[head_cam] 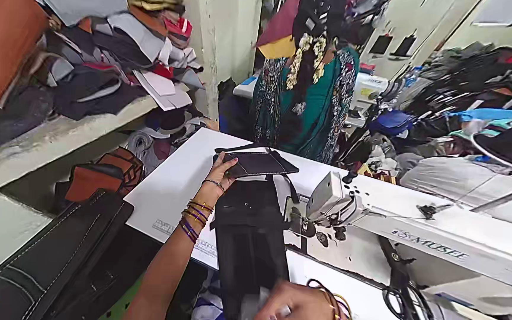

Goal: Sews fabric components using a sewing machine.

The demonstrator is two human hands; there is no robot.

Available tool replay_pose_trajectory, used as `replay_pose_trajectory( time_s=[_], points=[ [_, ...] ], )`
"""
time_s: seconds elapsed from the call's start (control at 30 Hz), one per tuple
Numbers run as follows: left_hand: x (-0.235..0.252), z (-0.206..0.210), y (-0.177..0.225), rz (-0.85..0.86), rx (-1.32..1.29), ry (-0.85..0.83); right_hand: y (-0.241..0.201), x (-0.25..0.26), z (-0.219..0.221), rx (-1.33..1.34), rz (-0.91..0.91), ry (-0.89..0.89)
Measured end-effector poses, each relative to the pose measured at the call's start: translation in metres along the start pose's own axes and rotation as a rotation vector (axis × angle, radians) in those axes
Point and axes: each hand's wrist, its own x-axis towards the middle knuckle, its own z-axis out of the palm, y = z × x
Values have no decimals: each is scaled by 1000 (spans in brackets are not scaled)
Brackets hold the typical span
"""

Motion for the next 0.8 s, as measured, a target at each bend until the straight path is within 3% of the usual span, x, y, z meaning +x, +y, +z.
replay_pose_trajectory(
  time_s=[0.03,0.07,0.13,0.17,0.2,0.3,0.43,0.5,0.57,0.63,0.7,0.8],
  points=[
    [-16,-5,-5,-13,-12,-19,0,-12,3,163,19,-29],
    [-34,-9,-8,-19,0,-33,5,-23,4,283,86,155],
    [-72,-17,-19,-17,78,-52,16,-26,0,376,239,768],
    [-89,-24,-28,-3,132,-67,21,-24,-6,436,298,949],
    [-105,-31,-37,19,184,-80,25,-22,-11,518,310,1017],
    [-138,-53,-66,82,237,-83,20,-16,-2,481,264,1061],
    [-156,-72,-95,148,348,-34,10,-14,16,243,451,1092],
    [-164,-83,-103,227,655,-89,12,-22,24,107,537,1079],
    [-174,-95,-107,298,1119,-91,20,-34,30,-234,773,934],
    [-181,-102,-104,201,1361,-60,20,-38,37,-565,993,771],
    [-184,-108,-105,94,1333,-49,22,-38,53,-816,1021,785],
    [-199,-99,-124,136,934,-5,38,-43,75,-913,718,1047]
  ],
)
